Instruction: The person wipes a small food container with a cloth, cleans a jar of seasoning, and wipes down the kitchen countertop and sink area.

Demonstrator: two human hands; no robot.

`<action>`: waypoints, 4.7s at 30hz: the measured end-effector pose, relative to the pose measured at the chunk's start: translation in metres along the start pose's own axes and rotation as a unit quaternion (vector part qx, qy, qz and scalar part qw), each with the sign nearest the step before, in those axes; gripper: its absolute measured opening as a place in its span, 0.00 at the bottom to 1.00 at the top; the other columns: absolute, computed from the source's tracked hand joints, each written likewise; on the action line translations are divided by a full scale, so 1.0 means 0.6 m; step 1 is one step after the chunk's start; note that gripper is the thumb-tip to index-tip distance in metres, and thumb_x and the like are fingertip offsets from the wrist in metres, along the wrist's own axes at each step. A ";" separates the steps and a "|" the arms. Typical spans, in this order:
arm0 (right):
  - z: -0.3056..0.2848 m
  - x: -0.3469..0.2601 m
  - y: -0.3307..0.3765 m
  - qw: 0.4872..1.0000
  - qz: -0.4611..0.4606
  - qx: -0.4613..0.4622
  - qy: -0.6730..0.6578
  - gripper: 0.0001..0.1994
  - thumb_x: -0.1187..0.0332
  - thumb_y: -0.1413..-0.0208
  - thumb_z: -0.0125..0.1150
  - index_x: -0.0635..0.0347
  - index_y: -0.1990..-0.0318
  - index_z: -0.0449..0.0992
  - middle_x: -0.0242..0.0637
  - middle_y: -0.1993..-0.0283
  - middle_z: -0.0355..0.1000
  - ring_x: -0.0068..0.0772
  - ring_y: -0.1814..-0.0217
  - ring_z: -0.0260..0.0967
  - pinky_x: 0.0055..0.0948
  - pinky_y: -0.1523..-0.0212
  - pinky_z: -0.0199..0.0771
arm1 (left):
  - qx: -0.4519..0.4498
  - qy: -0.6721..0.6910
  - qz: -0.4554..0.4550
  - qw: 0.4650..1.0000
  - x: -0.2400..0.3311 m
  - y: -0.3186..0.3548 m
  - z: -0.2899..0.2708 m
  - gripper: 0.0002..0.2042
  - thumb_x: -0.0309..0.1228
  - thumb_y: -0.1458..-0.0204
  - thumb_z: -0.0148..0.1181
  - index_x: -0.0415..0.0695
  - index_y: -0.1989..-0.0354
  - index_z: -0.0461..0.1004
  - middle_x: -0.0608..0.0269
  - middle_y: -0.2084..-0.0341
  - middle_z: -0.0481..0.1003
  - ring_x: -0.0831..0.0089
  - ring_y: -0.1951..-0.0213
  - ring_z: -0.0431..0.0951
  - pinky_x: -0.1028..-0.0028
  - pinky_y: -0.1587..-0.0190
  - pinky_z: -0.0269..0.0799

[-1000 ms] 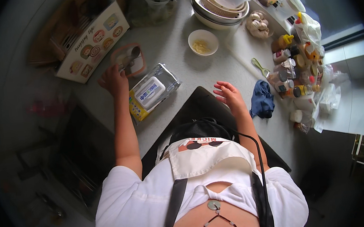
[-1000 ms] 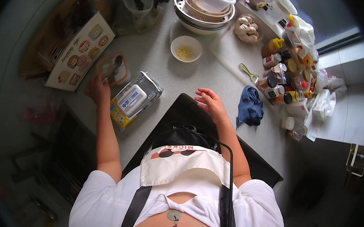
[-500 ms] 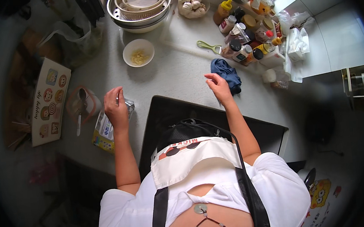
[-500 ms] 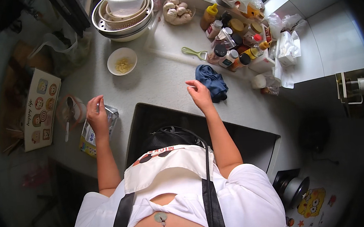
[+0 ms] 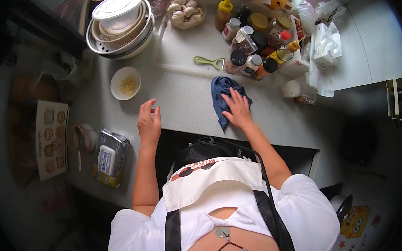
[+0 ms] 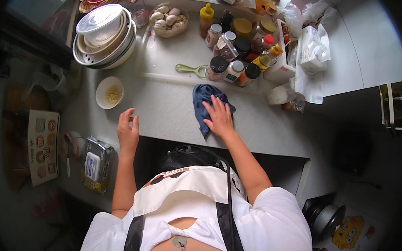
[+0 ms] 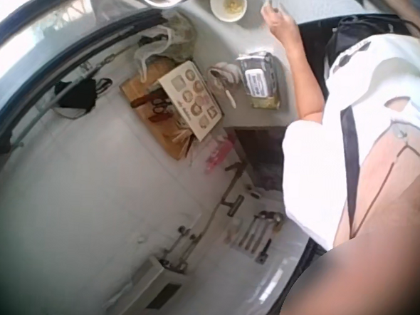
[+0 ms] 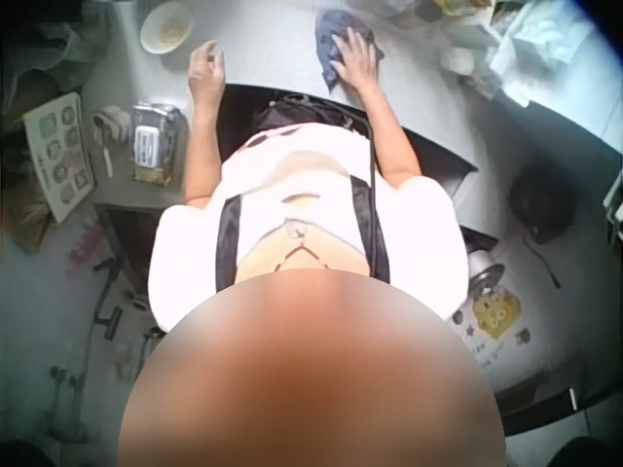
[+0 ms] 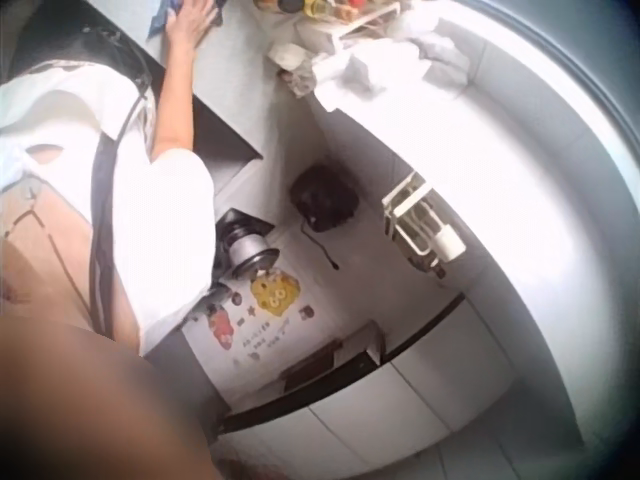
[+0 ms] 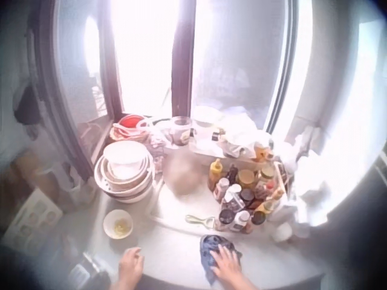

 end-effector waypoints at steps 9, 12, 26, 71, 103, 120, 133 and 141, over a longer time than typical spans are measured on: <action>-0.010 0.035 -0.025 0.993 -0.055 0.073 -0.077 0.27 0.75 0.66 0.60 0.39 0.53 0.69 0.28 0.42 0.56 0.35 0.44 0.54 0.38 0.47 0.53 | -0.081 -0.002 0.014 0.997 0.073 -0.050 0.119 0.09 0.25 0.54 0.53 0.43 0.63 0.69 0.59 0.67 0.70 0.68 0.71 0.73 0.71 0.67 0.68; -0.015 0.042 -0.035 0.990 -0.059 0.091 -0.094 0.25 0.77 0.66 0.57 0.40 0.56 0.71 0.26 0.45 0.59 0.35 0.48 0.57 0.37 0.50 0.57 | -0.082 -0.006 0.029 0.996 0.092 -0.062 0.140 0.08 0.25 0.54 0.54 0.43 0.64 0.69 0.60 0.68 0.71 0.67 0.71 0.73 0.70 0.68 0.68; -0.078 -0.038 -0.044 0.948 -0.034 0.153 -0.276 0.21 0.80 0.65 0.50 0.55 0.57 0.72 0.40 0.52 0.67 0.42 0.51 0.64 0.33 0.50 0.62 | -0.072 0.007 0.046 0.996 0.037 -0.084 0.091 0.05 0.26 0.53 0.53 0.42 0.68 0.71 0.59 0.70 0.71 0.64 0.71 0.74 0.70 0.69 0.68; 0.039 -0.126 -0.226 0.798 0.161 -0.060 -0.577 0.13 0.66 0.43 0.45 0.60 0.54 0.69 0.32 0.58 0.69 0.19 0.64 0.68 0.17 0.65 0.66 | 0.226 0.609 -0.443 0.618 -0.296 -0.145 0.018 0.14 0.30 0.49 0.50 0.41 0.55 0.58 0.54 0.63 0.68 0.61 0.63 0.71 0.59 0.58 0.67; -0.073 -0.139 -0.074 0.781 0.179 0.017 -0.597 0.18 0.61 0.44 0.47 0.58 0.48 0.64 0.34 0.54 0.68 0.21 0.64 0.68 0.20 0.66 0.67 | -0.120 0.460 -0.323 0.818 -0.022 -0.067 0.021 0.15 0.26 0.53 0.48 0.39 0.56 0.61 0.59 0.66 0.70 0.73 0.68 0.74 0.74 0.64 0.73; -0.176 0.001 0.341 0.704 0.244 0.271 -0.610 0.21 0.59 0.42 0.43 0.57 0.43 0.58 0.28 0.62 0.69 0.16 0.65 0.67 0.19 0.68 0.68 | -0.509 0.375 -0.153 0.760 0.299 0.133 0.208 0.13 0.32 0.51 0.52 0.43 0.58 0.67 0.66 0.68 0.72 0.77 0.67 0.74 0.77 0.64 0.70; -0.183 0.198 0.799 0.560 0.389 0.408 -0.607 0.23 0.62 0.42 0.44 0.56 0.41 0.53 0.32 0.59 0.68 0.21 0.65 0.69 0.24 0.66 0.73 | -0.701 0.294 -0.103 0.641 0.563 0.502 0.438 0.17 0.34 0.50 0.51 0.42 0.53 0.64 0.63 0.64 0.72 0.74 0.62 0.73 0.73 0.58 0.68; -0.152 0.264 0.919 0.471 0.425 0.453 -0.626 0.24 0.63 0.42 0.44 0.49 0.39 0.48 0.37 0.55 0.66 0.29 0.64 0.72 0.26 0.67 0.74 | -0.787 0.199 -0.082 0.578 0.646 0.617 0.564 0.14 0.34 0.49 0.49 0.42 0.55 0.65 0.62 0.66 0.72 0.72 0.62 0.73 0.73 0.57 0.69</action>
Point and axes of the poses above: each hand's wrist, its own y-axis away from the middle knuckle, its own z-axis out of the palm, x = y × z, the point moved 2 cm from there along -y, towards the middle knuckle
